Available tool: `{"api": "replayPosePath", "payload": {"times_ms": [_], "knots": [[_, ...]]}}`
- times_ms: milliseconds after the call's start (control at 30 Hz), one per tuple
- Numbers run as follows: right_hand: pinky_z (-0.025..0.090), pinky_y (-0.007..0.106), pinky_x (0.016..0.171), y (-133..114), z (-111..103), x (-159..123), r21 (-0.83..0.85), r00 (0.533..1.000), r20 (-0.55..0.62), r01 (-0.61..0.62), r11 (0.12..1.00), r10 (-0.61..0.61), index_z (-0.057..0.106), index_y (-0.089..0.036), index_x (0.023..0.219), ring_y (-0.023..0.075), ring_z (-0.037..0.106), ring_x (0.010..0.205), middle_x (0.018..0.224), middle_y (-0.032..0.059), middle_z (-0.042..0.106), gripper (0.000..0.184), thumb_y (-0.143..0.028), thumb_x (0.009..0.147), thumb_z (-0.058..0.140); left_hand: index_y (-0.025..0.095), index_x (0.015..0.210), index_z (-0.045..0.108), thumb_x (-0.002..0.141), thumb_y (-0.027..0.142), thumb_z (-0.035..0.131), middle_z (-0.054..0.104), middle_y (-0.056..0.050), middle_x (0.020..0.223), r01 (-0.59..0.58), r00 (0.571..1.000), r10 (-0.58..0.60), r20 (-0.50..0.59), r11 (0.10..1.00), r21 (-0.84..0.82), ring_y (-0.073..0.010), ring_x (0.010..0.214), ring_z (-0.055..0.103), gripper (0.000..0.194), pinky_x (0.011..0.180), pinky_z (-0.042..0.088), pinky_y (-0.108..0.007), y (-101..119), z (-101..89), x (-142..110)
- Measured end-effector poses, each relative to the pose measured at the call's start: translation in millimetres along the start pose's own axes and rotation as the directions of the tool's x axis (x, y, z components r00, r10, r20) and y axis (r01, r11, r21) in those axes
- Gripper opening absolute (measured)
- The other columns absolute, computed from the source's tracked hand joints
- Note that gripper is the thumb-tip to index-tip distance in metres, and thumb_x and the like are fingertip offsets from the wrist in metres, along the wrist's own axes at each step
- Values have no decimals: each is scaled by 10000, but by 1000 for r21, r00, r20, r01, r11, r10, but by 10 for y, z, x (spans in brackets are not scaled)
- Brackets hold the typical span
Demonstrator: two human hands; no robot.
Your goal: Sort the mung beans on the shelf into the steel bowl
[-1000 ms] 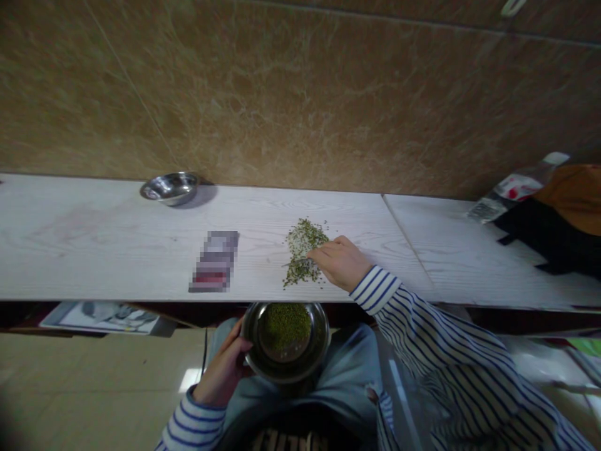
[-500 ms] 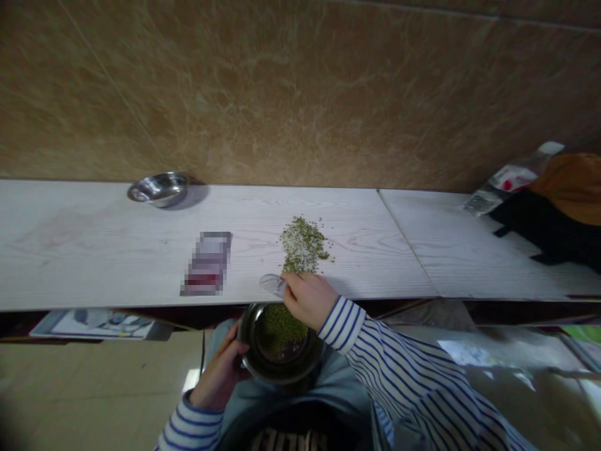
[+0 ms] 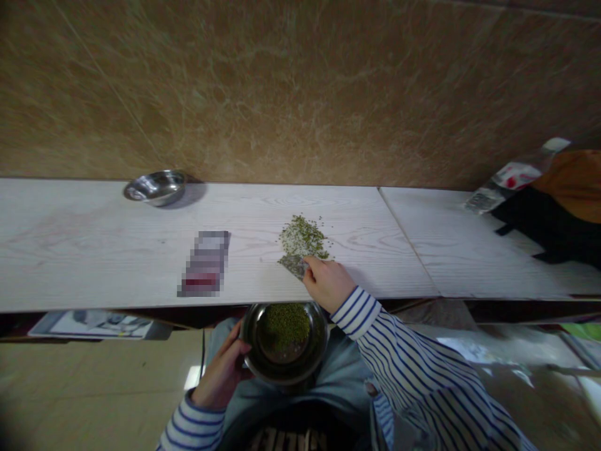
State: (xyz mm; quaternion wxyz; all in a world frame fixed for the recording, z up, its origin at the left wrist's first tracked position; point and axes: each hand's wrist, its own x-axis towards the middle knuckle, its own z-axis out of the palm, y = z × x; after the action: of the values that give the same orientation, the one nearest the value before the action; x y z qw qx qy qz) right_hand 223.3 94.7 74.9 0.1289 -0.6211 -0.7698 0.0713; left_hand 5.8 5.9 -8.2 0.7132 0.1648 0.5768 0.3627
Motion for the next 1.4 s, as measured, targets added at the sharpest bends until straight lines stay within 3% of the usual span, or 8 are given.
{"api": "replayPosePath", "payload": {"times_ms": [233, 367, 500, 733, 1000, 1267, 1400], "knots": [[432, 254, 653, 107, -91, 19, -33, 991, -112, 69, 997, -73, 574, -165, 1084, 148, 617, 682, 805, 37, 687, 281, -229, 851, 430, 303, 1351, 347, 669, 177, 515, 607, -13, 891, 19, 1000, -19, 8, 1000, -3, -142, 624, 544, 713, 498, 460, -271, -13, 23, -32], [372, 298, 699, 106, -133, 30, -247, 963, -200, 130, 960, -182, 557, -153, 1121, 179, 588, 775, 840, 62, 673, 295, -217, 876, 406, 292, 1345, 363, 670, 180, 510, 610, -24, 907, -2, 1000, 2, -2, 1000, 18, -141, 619, 540, 700, 479, 447, -261, -29, 57, -40], [297, 330, 685, 38, -80, 6, -404, 937, -144, 238, 883, -318, 554, -166, 1128, 188, 550, 815, 864, 58, 673, 276, -190, 883, 427, 298, 1346, 358, 673, 179, 499, 603, -28, 973, 10, 1000, -10, 11, 1000, 15, -137, 619, 539, 697, 490, 453, -271, -13, 65, -49], [277, 341, 692, -58, 5, -129, -407, 912, -122, 313, 858, -391, 548, -171, 1146, 182, 518, 842, 919, 71, 667, 277, -191, 903, 414, 291, 1334, 376, 655, 167, 521, 605, -16, 899, 17, 1000, -17, 18, 1000, -21, -142, 629, 543, 705, 500, 455, -266, 30, 49, -63], [300, 348, 702, -82, -45, -295, -380, 899, -121, 350, 856, -421, 557, -173, 1148, 185, 524, 868, 983, 67, 663, 285, -191, 886, 448, 309, 1362, 336, 676, 188, 526, 620, -18, 887, -27, 999, 27, 36, 1000, -10, -161, 669, 572, 722, 509, 465, -270, -45, 2, 8], [315, 329, 712, -48, -54, -460, -283, 926, -177, 276, 918, -333, 558, -171, 1157, 169, 546, 846, 944, 58, 675, 295, -192, 888, 437, 310, 1328, 380, 663, 168, 517, 616, 0, 853, -29, 999, 30, 35, 999, -28, -143, 623, 558, 693, 511, 473, -275, 11, 3, -20], [327, 318, 720, 55, -53, -541, -241, 935, -197, 245, 939, -294, 554, -178, 1160, 163, 556, 857, 950, 54, 674, 301, -175, 879, 445, 303, 1328, 382, 651, 159, 516, 623, -13, 934, -17, 1000, 18, 22, 1000, -18, -146, 621, 561, 705, 502, 478, -288, 35, 13, -39]]}}
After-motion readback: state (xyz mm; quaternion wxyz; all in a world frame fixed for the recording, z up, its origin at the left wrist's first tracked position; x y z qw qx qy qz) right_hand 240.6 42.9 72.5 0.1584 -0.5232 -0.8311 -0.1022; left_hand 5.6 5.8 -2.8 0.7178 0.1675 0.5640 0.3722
